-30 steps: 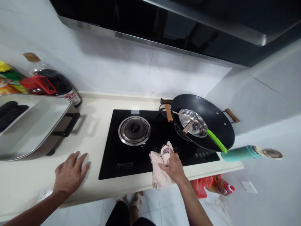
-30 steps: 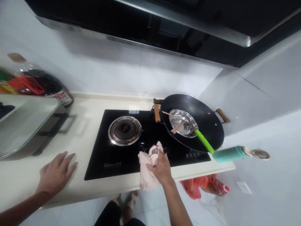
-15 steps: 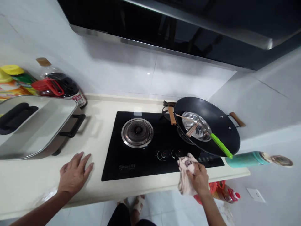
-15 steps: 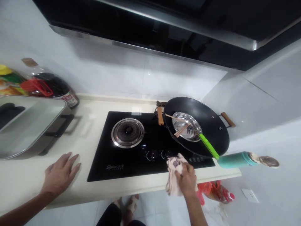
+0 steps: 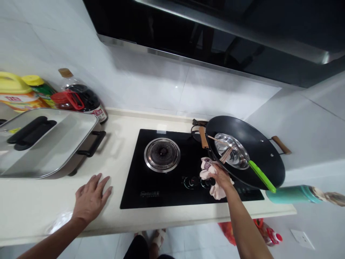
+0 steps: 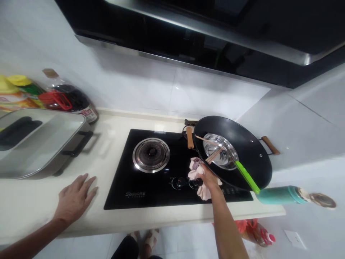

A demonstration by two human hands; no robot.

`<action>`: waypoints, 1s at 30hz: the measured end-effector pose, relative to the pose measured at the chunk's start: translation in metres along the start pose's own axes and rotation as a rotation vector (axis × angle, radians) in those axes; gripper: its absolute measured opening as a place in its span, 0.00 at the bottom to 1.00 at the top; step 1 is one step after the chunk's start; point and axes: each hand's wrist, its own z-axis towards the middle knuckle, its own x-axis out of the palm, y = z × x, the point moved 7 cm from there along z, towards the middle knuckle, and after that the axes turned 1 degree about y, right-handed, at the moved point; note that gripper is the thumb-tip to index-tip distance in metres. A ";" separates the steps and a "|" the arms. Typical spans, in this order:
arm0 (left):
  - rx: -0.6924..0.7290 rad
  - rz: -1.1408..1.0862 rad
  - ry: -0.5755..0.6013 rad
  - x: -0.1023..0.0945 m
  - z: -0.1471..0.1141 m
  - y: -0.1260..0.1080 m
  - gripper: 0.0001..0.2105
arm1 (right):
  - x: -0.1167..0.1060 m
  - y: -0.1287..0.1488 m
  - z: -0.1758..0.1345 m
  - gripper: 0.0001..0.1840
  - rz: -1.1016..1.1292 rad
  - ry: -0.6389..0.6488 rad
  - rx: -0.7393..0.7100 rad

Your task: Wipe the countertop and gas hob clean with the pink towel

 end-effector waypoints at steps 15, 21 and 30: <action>-0.001 -0.004 -0.007 -0.006 0.000 -0.004 0.32 | -0.015 -0.054 -0.059 0.31 0.060 0.005 0.084; -0.007 -0.020 -0.004 -0.005 0.000 -0.004 0.30 | -0.025 -0.067 -0.112 0.39 0.457 0.011 0.271; 0.010 0.017 -0.013 -0.005 0.001 -0.003 0.30 | 0.008 -0.006 -0.063 0.46 0.284 -0.109 0.309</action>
